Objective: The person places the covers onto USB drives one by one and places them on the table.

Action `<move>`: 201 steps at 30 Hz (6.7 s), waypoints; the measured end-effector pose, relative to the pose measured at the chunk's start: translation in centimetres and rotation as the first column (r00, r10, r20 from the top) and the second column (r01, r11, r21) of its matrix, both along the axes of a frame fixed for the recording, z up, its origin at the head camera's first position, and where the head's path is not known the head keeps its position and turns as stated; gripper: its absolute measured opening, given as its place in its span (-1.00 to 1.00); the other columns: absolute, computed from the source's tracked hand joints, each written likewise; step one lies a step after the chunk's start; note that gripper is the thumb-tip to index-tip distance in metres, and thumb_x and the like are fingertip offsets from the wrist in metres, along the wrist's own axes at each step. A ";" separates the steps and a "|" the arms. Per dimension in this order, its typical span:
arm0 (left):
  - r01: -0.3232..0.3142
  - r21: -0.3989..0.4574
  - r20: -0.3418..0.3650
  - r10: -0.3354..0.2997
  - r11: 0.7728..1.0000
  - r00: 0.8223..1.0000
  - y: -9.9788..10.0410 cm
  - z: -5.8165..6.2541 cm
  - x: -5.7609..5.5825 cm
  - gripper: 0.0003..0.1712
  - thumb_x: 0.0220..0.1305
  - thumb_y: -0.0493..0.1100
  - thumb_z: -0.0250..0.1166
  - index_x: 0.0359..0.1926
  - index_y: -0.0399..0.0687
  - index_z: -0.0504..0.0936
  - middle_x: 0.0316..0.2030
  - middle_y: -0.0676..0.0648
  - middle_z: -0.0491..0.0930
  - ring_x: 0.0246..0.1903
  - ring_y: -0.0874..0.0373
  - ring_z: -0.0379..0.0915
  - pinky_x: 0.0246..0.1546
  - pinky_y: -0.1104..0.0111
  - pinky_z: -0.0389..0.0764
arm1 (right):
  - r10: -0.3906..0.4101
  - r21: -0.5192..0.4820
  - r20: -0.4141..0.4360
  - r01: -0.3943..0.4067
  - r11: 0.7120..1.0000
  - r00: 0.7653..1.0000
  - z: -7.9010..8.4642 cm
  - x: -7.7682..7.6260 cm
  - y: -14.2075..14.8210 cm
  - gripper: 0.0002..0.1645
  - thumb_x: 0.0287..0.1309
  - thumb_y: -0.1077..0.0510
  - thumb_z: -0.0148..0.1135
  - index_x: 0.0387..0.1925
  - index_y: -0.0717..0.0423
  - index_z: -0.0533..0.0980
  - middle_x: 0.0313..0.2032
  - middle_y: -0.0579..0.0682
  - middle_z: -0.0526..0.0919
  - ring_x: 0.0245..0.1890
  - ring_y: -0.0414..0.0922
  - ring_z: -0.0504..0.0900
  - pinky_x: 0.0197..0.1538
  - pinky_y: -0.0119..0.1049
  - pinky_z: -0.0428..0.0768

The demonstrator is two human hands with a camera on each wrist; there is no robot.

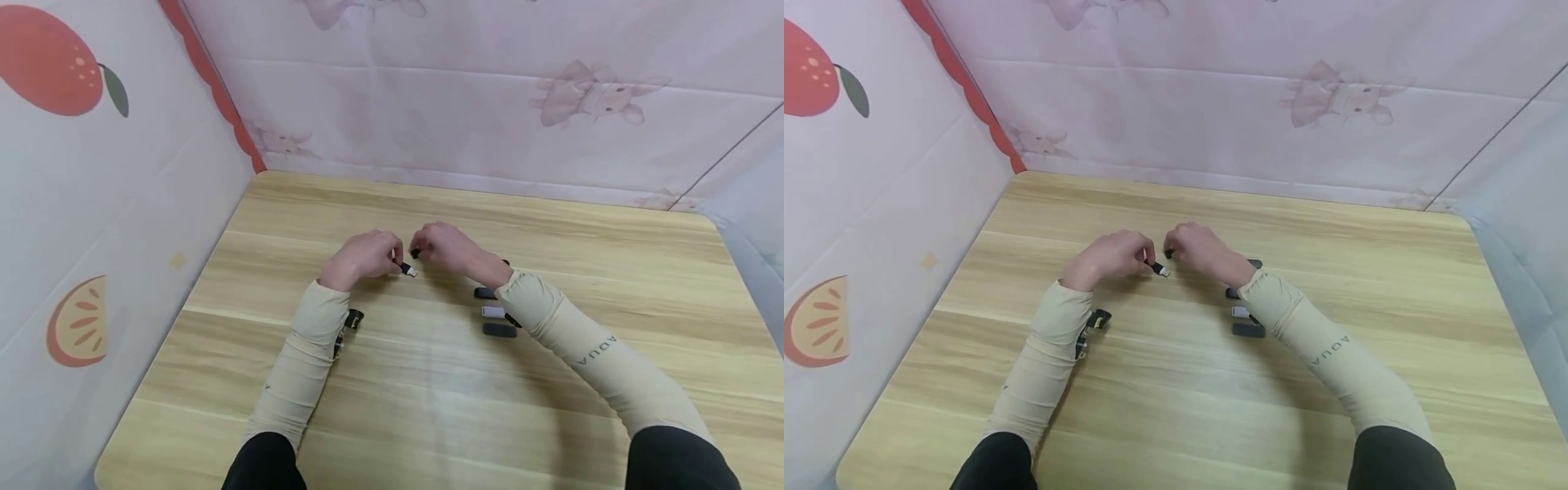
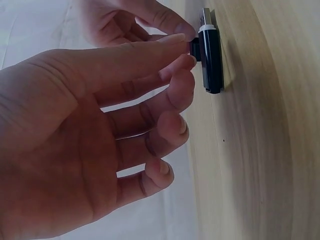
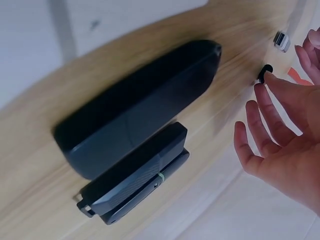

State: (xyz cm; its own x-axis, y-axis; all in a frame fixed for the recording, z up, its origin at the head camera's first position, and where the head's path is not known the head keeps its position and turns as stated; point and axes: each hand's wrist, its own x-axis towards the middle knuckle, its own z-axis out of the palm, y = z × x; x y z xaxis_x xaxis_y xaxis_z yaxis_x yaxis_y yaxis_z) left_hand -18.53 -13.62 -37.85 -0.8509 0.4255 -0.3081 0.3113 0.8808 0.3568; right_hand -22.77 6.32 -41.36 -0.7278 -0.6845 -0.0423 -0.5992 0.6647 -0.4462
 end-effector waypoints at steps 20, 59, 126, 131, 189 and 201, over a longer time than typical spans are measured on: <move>-0.002 0.036 -0.034 0.003 0.999 0.999 0.0 -0.1 -0.2 -0.83 0.35 -0.19 0.45 -0.06 -0.03 0.75 -0.09 -0.06 0.77 -0.06 0.03 0.65 0.03 0.11 0.64 | 0.118 -0.073 0.023 -0.116 0.991 0.993 -0.3 -0.4 0.6 -0.49 0.25 0.56 0.09 0.09 0.17 0.71 -0.06 0.21 0.73 0.02 0.12 0.71 0.13 -0.03 0.70; -0.005 0.019 -0.040 0.005 1.000 0.999 0.4 -1.4 -0.7 -0.83 0.32 -0.13 0.50 -0.15 -0.05 0.71 -0.16 -0.04 0.72 -0.15 0.07 0.57 -0.02 0.13 0.61 | 0.007 -0.037 0.097 -0.003 0.999 0.995 -0.1 0.2 1.2 -0.76 0.32 0.32 0.38 0.00 0.33 0.68 -0.11 0.20 0.75 -0.09 0.03 0.65 0.07 -0.06 0.64; 0.107 0.179 -0.117 -0.087 0.978 0.989 2.4 -1.6 -0.7 -0.92 0.45 -0.24 0.35 -0.17 -0.18 0.72 -0.28 -0.08 0.72 -0.28 0.12 0.51 -0.14 0.27 0.56 | -0.059 -0.138 0.153 0.081 0.987 0.986 0.7 1.9 3.5 -0.81 0.39 0.27 0.35 -0.03 0.23 0.73 -0.15 0.10 0.85 -0.13 -0.05 0.76 0.04 -0.10 0.70; 0.054 0.235 -0.082 -0.035 0.970 0.996 3.3 -1.8 -0.7 -0.89 0.47 -0.22 0.34 -0.10 -0.19 0.71 -0.22 -0.11 0.73 -0.24 0.12 0.52 -0.13 0.29 0.55 | -0.073 -0.144 0.161 0.097 0.985 0.984 0.9 1.9 4.6 -0.81 0.37 0.30 0.35 -0.03 0.22 0.73 -0.14 0.11 0.84 -0.11 -0.02 0.77 0.04 -0.07 0.70; 0.157 0.201 -0.141 -0.130 0.967 0.981 12.2 -3.3 -5.1 -0.87 0.49 -0.22 0.30 -0.07 -0.14 0.74 -0.15 -0.05 0.73 -0.17 0.14 0.58 -0.05 0.32 0.61 | -0.288 -0.096 0.150 0.304 0.948 0.946 0.6 0.2 14.4 -0.77 0.32 0.32 0.36 -0.03 0.28 0.74 -0.19 0.20 0.83 -0.25 0.00 0.68 -0.20 -0.27 0.55; 0.164 0.140 -0.152 -0.142 0.977 0.978 12.8 -3.8 -5.8 -0.87 0.46 -0.22 0.32 -0.05 -0.12 0.73 -0.10 -0.05 0.75 -0.12 0.14 0.62 0.02 0.32 0.64 | -0.317 -0.061 0.149 0.329 0.942 0.937 -0.1 -0.5 14.3 -0.75 0.32 0.30 0.36 0.00 0.26 0.73 -0.13 0.24 0.82 -0.19 0.05 0.71 -0.15 -0.22 0.59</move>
